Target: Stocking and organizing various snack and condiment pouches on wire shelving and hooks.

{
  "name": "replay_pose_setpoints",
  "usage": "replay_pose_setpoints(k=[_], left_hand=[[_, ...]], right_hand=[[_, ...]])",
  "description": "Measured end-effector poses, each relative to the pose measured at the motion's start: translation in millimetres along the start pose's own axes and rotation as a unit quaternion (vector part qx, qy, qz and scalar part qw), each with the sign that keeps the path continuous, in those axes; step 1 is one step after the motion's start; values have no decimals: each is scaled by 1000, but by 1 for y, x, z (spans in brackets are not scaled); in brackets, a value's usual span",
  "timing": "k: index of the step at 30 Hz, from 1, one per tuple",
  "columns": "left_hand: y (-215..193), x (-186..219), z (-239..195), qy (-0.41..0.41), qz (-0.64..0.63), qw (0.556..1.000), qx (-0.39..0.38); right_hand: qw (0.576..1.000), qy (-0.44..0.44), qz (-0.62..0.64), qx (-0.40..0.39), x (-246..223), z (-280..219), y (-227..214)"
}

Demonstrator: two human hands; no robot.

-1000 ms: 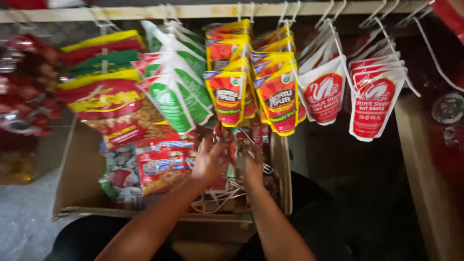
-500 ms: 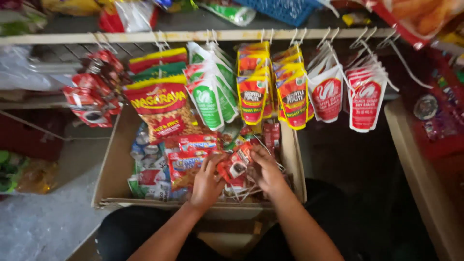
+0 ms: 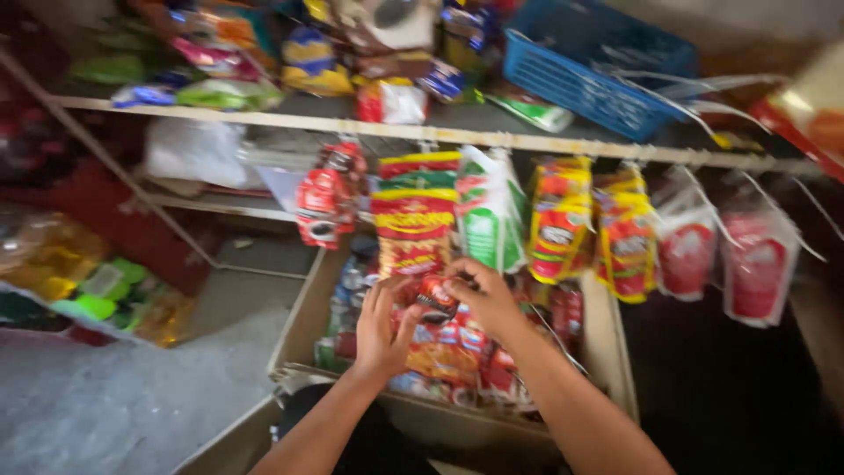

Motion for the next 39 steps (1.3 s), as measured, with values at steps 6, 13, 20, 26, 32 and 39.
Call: replay_pose_setpoints(k=[6, 13, 20, 26, 32, 39], left_hand=[[-37, -94, 20, -230, -35, 973, 15], [-75, -191, 58, -246, -114, 956, 110], [-80, -220, 94, -235, -16, 962, 137], [-72, -226, 99, -255, 22, 953, 160], [-70, -225, 94, -271, 20, 950, 153], [-71, -226, 98, -303, 31, 942, 138]], right_hand=[[987, -75, -120, -74, -67, 74, 106], [992, -42, 61, -103, -41, 164, 176], [999, -42, 11, 14, -36, 200, 173], [995, -55, -43, 72, -52, 201, 170], [993, -84, -48, 73, -61, 192, 169], [994, -72, -22, 77, -61, 190, 169]])
Point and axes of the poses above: each hand's wrist, its own z-axis towards the middle knuckle, its own y-axis out of the palm, x = y × z, the point moved 10 cm from there along z, towards the middle knuckle, and after that the axes turned 5 degrees about -y, right-handed, at the moved point
